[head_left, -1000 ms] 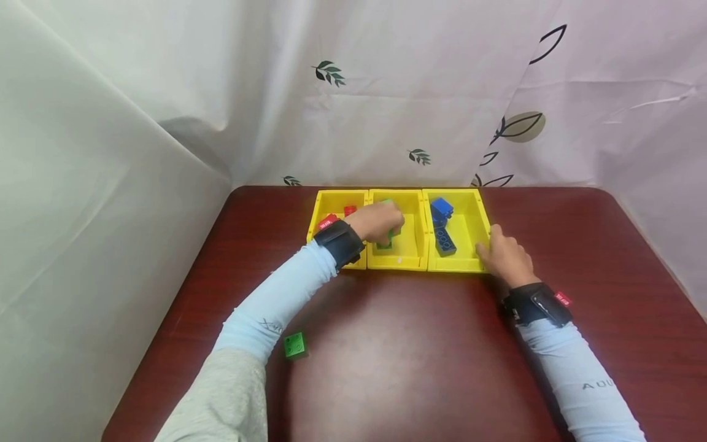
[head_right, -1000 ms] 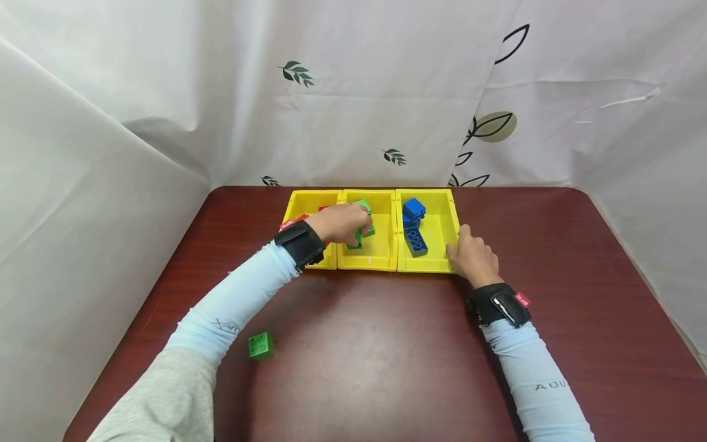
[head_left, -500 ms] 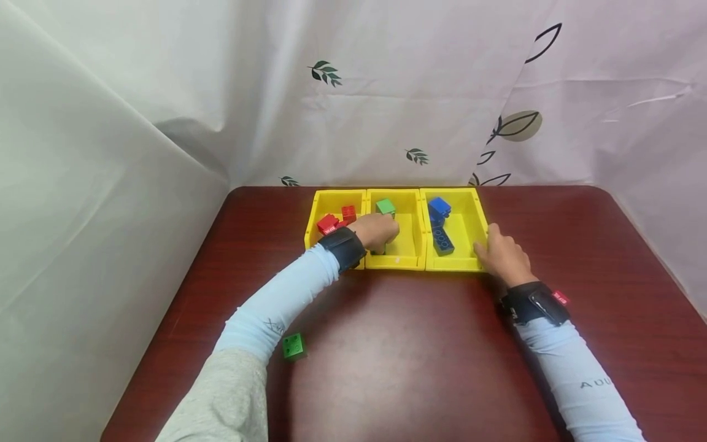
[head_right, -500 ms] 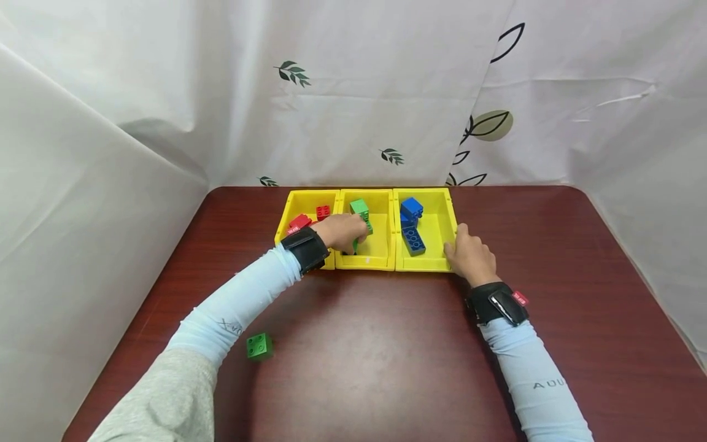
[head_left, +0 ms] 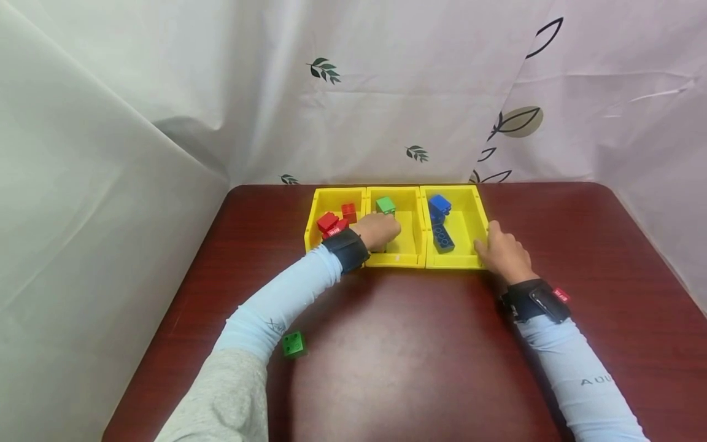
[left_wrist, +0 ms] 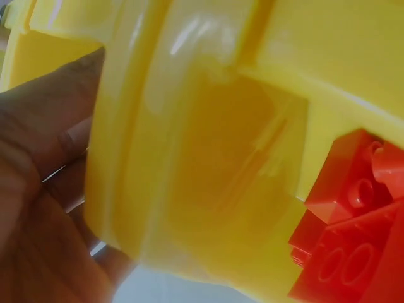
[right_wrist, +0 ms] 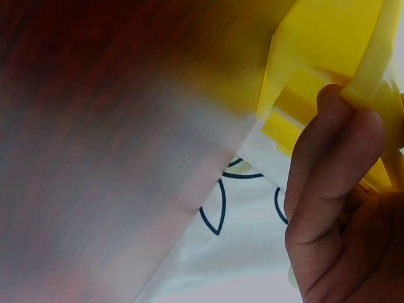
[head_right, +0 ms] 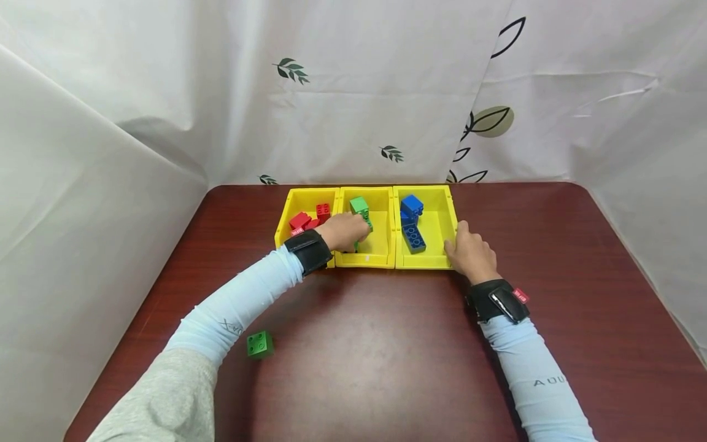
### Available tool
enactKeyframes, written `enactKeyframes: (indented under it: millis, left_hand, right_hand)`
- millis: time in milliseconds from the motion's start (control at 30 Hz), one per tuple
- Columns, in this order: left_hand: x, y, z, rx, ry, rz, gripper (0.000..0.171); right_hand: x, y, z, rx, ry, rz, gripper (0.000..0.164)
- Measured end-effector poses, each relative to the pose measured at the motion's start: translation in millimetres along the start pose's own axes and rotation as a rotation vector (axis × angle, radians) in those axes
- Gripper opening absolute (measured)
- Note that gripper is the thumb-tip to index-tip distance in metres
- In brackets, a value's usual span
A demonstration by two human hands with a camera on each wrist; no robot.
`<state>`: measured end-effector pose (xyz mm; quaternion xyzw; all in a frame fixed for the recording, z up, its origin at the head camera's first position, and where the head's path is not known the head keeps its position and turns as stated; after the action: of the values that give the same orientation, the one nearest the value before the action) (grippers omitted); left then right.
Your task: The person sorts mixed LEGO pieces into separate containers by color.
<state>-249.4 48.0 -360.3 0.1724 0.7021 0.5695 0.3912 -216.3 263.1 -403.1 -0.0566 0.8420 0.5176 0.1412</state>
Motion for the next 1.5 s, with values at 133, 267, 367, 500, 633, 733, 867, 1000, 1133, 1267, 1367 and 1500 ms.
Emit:
enactKeyframes:
  millis: [133,267,367,500,633,733,867,1000,1133,1267,1367,1500]
  left_hand:
    - [-2.7,2.1,3.8,0.033,0.018,0.006,0.018]
    - [-7.3,5.0,5.8,0.056,0.020,0.026,0.018]
    - [-14.8,9.3,6.3,0.060,-0.005,0.055,0.018]
    - [-37.5,22.4,6.3,0.004,-0.047,0.108,0.027]
    - [-72.3,36.5,5.3,-0.002,-0.055,0.155,0.046]
    - [-98.2,40.4,2.4,0.006,-0.037,0.181,0.048]
    - [-131.6,39.6,-1.9,-0.049,-0.022,0.228,0.048]
    - [-161.8,28.1,-1.9,-0.121,-0.035,0.249,0.050]
    - [-182.0,-2.7,-0.5,-0.203,0.002,0.119,0.053]
    - [-197.1,-43.6,-3.5,-0.318,0.122,-0.079,0.060]
    - [-208.5,-65.5,-7.2,-0.365,0.197,-0.137,0.062]
    - [-220.9,-82.2,-12.3,-0.390,0.257,-0.137,0.063]
  right_hand:
    - [-0.3,-0.2,0.7,-0.001,-0.004,-0.004,0.047]
    - [-0.8,0.3,0.8,0.000,-0.005,-0.006,0.047]
    - [-0.8,1.0,0.9,-0.002,-0.005,-0.005,0.048]
    - [0.0,-0.3,1.3,-0.002,-0.009,-0.008,0.048]
    - [1.5,0.1,0.9,-0.001,-0.002,-0.004,0.048]
    - [2.3,2.3,-0.5,-0.004,0.005,0.000,0.047]
    - [3.2,3.5,-1.7,-0.006,0.002,-0.001,0.046]
    - [4.0,4.4,-2.1,-0.010,0.004,0.001,0.047]
    - [4.4,6.3,-0.4,-0.019,0.005,0.014,0.047]
    - [3.9,6.0,1.2,-0.016,0.010,0.020,0.046]
    - [3.5,4.7,1.3,-0.013,0.017,0.020,0.046]
    - [3.1,2.4,2.0,-0.008,0.019,0.013,0.047]
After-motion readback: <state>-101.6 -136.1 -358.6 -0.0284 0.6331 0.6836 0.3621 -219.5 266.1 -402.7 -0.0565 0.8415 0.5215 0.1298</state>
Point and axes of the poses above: each hand's wrist, its own x-axis towards the middle knuckle, its own y-axis out of the back of the hand, z = x × y, the point moved 9 cm from there along x, towards the middle knuckle, and after that the axes turned 3 degrees about -z, right-handed, at the moved point
